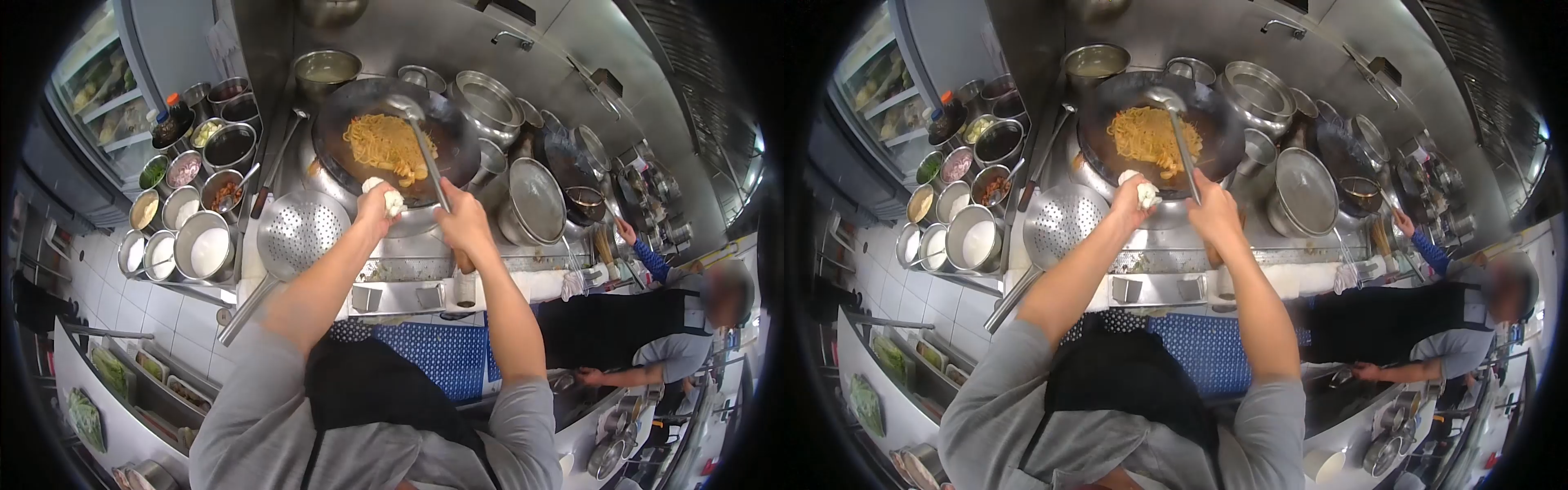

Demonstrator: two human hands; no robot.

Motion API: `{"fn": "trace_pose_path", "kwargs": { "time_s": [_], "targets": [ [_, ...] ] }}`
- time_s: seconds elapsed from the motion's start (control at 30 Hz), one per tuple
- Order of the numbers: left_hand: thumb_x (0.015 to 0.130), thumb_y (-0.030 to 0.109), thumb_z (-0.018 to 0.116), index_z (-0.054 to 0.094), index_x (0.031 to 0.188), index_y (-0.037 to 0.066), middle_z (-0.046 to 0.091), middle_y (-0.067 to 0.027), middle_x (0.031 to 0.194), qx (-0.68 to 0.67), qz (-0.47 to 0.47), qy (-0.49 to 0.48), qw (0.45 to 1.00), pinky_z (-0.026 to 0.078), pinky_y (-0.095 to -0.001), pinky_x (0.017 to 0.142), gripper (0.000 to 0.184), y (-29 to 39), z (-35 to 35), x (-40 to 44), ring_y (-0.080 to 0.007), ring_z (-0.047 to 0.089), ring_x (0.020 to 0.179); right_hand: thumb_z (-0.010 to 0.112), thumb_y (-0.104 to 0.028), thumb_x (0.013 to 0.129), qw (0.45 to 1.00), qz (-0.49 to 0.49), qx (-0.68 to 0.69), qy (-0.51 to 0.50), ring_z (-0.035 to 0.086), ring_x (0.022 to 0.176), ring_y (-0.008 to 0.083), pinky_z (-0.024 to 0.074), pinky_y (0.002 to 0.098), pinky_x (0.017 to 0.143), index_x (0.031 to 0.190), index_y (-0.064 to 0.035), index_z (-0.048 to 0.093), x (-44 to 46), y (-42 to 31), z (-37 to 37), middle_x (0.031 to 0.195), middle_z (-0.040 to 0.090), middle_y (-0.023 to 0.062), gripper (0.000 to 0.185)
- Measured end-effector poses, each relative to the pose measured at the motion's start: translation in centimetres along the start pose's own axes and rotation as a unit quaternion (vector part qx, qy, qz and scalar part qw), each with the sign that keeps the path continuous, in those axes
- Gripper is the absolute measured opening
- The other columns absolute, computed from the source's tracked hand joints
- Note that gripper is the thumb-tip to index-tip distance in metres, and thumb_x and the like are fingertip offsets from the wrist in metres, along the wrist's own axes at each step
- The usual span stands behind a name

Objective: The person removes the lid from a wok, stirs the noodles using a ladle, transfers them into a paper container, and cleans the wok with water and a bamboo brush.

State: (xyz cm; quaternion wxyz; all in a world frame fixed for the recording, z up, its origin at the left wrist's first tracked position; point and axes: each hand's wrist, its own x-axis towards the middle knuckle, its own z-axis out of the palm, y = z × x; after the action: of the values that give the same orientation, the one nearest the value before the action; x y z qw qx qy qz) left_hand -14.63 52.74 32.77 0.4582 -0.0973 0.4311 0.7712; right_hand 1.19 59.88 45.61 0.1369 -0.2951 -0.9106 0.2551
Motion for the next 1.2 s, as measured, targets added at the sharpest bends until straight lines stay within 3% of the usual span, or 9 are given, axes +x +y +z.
{"fn": "trace_pose_path", "kwargs": {
  "time_s": [0.1,0.37,0.47,0.57,0.67,0.87,0.97,1.07,1.2],
  "targets": [
    [0.082,0.024,0.059,0.058,0.088,0.016,0.061,-0.0031,0.073,-0.014,0.0,0.009,1.0,0.046,-0.0381,0.053,0.01,0.4,0.2,0.9,-0.0211,0.06,0.063,0.063,-0.012,0.081,0.974,-0.168,-0.136,0.069,0.067,0.07,0.0389,0.0538,0.0482,0.068,0.14,-0.0081,0.048,4.7,2.1,3.7,0.081,0.067,0.0255,0.061],
    [0.08,0.021,0.069,0.059,0.096,0.01,0.064,-0.0075,0.084,-0.016,-0.056,-0.068,0.996,0.053,-0.0415,0.062,0.022,1.2,-1.8,1.1,-0.0242,0.063,0.071,0.055,0.0,0.078,0.924,-0.085,-0.364,-0.084,0.068,0.078,0.0404,0.0552,0.047,0.07,0.144,-0.0144,0.043,-3.4,3.7,-1.6,0.081,0.066,0.0269,0.068],
    [0.085,0.025,0.062,0.059,0.092,0.016,0.062,-0.0031,0.082,-0.042,-0.109,-0.053,0.992,0.053,-0.0417,0.061,0.012,2.1,-0.1,1.3,-0.0229,0.062,0.07,0.057,0.0,0.08,0.953,-0.052,-0.287,-0.079,0.068,0.067,0.0351,0.0548,0.0459,0.064,0.146,-0.0144,0.041,-8.0,2.6,-2.9,0.074,0.064,0.0248,0.069],
    [0.085,0.018,0.062,0.058,0.099,0.01,0.063,-0.0075,0.088,-0.018,-0.082,-0.002,0.996,0.054,-0.04,0.059,0.016,0.9,-0.2,3.6,-0.0233,0.062,0.072,0.063,-0.003,0.084,0.991,0.057,0.035,-0.12,0.059,0.048,0.0181,0.0475,0.0314,0.043,0.146,-0.0079,0.042,-9.0,-1.3,-6.0,0.07,0.061,0.0094,0.065],
    [0.085,0.014,0.061,0.057,0.103,0.008,0.063,-0.0095,0.089,-0.041,-0.069,0.019,0.997,0.053,-0.0369,0.053,0.02,2.1,1.7,-0.9,-0.0237,0.063,0.071,0.059,-0.005,0.088,0.906,0.214,0.294,-0.219,0.049,0.044,0.0078,0.0397,0.0234,0.038,0.144,-0.009,0.044,-8.5,-4.0,-10.1,0.065,0.055,0.0015,0.058],
    [0.083,0.01,0.059,0.059,0.095,0.006,0.062,-0.0086,0.081,-0.11,0.043,-0.033,0.992,0.052,-0.0379,0.051,0.013,-2.1,-0.3,-2.5,-0.0227,0.064,0.07,0.059,-0.01,0.087,0.973,0.136,0.025,-0.185,0.063,0.052,0.0223,0.0506,0.0356,0.051,0.144,-0.0048,0.043,-5.8,-4.5,-6.7,0.073,0.064,0.0182,0.06],
    [0.078,0.004,0.057,0.056,0.1,0.006,0.062,-0.0098,0.085,-0.127,0.022,-0.076,0.989,0.053,-0.038,0.054,0.022,-5.6,-3.7,-5.3,-0.0221,0.064,0.072,0.063,-0.009,0.085,0.984,-0.138,-0.111,0.027,0.056,0.046,0.0158,0.0473,0.0322,0.046,0.143,-0.0073,0.045,-5.2,1.7,-1.9,0.065,0.057,0.01,0.061],
    [0.082,0.012,0.052,0.054,0.097,0.014,0.062,-0.007,0.084,-0.061,-0.066,-0.058,0.994,0.049,-0.0384,0.058,0.016,-2.5,-2.2,-12.5,-0.0218,0.061,0.073,0.061,-0.009,0.085,0.988,0.054,-0.014,-0.143,0.056,0.046,0.0157,0.0479,0.0324,0.046,0.142,-0.0085,0.047,-6.5,-3.2,-7.8,0.062,0.057,0.009,0.059],
    [0.087,0.02,0.05,0.057,0.085,0.013,0.061,-0.0056,0.076,-0.07,-0.07,-0.02,0.995,0.049,-0.0354,0.054,0.01,2.5,3.1,-9.2,-0.0223,0.059,0.066,0.063,-0.014,0.085,0.973,0.086,-0.04,-0.211,0.059,0.045,0.02,0.0516,0.035,0.049,0.141,-0.0074,0.047,-4.6,-4.8,-8.6,0.067,0.062,0.0152,0.058]
  ]
}}
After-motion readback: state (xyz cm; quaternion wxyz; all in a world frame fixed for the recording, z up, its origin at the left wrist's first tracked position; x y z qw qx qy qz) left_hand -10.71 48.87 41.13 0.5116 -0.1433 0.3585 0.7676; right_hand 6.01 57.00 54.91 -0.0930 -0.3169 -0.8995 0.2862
